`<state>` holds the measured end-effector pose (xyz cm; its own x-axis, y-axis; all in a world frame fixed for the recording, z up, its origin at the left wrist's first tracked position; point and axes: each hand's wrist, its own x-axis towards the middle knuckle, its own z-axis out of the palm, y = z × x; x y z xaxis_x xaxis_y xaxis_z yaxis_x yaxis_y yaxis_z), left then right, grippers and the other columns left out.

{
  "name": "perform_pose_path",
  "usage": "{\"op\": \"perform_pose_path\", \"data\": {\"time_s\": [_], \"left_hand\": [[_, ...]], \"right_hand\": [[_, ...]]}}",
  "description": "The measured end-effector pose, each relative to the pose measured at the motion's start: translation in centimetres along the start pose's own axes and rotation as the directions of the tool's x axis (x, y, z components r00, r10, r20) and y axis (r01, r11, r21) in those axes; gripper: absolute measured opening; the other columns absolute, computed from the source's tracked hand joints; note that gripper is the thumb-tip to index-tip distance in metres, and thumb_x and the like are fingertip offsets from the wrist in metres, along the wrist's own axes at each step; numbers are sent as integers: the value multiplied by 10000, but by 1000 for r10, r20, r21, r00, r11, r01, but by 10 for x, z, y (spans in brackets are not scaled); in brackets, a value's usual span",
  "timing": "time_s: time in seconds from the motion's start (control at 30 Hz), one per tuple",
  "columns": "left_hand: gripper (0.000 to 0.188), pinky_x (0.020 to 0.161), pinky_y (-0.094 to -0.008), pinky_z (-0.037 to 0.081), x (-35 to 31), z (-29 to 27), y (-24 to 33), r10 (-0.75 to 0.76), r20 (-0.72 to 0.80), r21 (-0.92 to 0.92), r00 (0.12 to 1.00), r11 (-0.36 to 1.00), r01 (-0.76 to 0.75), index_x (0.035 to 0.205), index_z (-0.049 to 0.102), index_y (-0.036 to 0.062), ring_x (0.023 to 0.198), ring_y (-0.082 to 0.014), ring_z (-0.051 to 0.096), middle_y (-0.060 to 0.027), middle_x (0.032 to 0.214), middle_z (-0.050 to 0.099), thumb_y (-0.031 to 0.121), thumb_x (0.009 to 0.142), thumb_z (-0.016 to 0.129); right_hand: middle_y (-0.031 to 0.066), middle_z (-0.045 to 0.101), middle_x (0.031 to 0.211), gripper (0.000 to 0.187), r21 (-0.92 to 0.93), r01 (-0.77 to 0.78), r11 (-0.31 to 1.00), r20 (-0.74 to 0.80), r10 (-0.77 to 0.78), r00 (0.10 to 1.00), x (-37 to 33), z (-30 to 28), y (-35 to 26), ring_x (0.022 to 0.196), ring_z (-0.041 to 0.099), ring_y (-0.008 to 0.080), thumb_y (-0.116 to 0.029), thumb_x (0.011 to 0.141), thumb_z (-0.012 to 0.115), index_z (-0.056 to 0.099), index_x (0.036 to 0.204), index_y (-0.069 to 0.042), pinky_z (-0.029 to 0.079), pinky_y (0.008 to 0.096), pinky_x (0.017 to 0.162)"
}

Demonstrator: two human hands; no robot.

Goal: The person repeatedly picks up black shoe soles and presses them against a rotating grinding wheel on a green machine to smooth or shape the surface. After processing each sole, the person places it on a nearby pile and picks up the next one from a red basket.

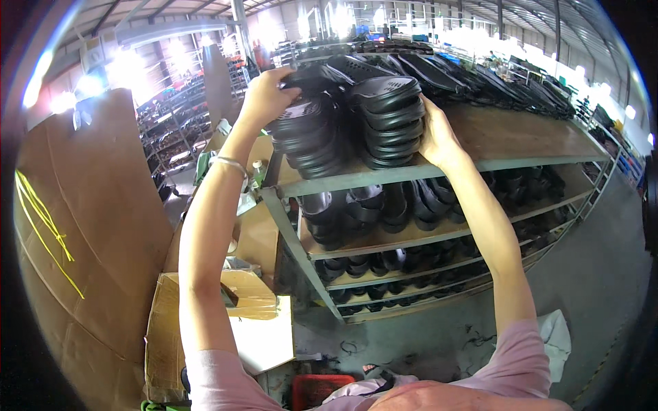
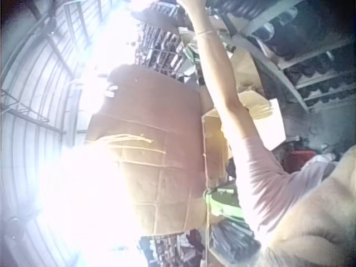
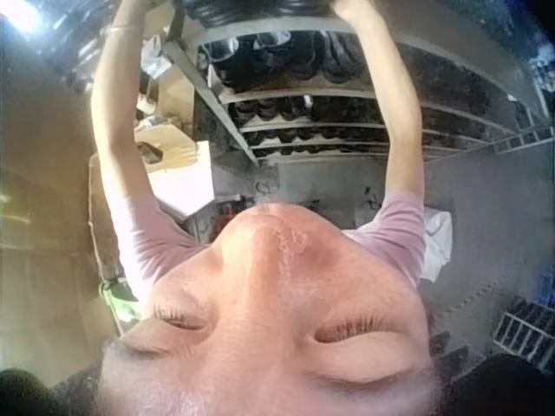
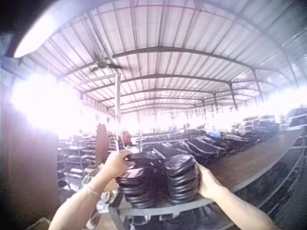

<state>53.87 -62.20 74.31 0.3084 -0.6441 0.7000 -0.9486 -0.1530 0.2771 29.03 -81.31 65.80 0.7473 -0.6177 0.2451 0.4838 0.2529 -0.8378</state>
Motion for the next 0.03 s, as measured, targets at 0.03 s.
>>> {"op": "perform_pose_path", "data": {"time_s": [0.03], "left_hand": [[450,938,-400,502,-3,-1,-1,-86,-64,-27,994,996,84,1209,670,107,1013,-334,674,-202,1061,702,169,772,760]], "right_hand": [[79,587,1320,476,3,8,1000,15,-8,1000,3,-4,1,1233,532,228,-456,1009,433,567,1304,-107,405,456,1060]]}}
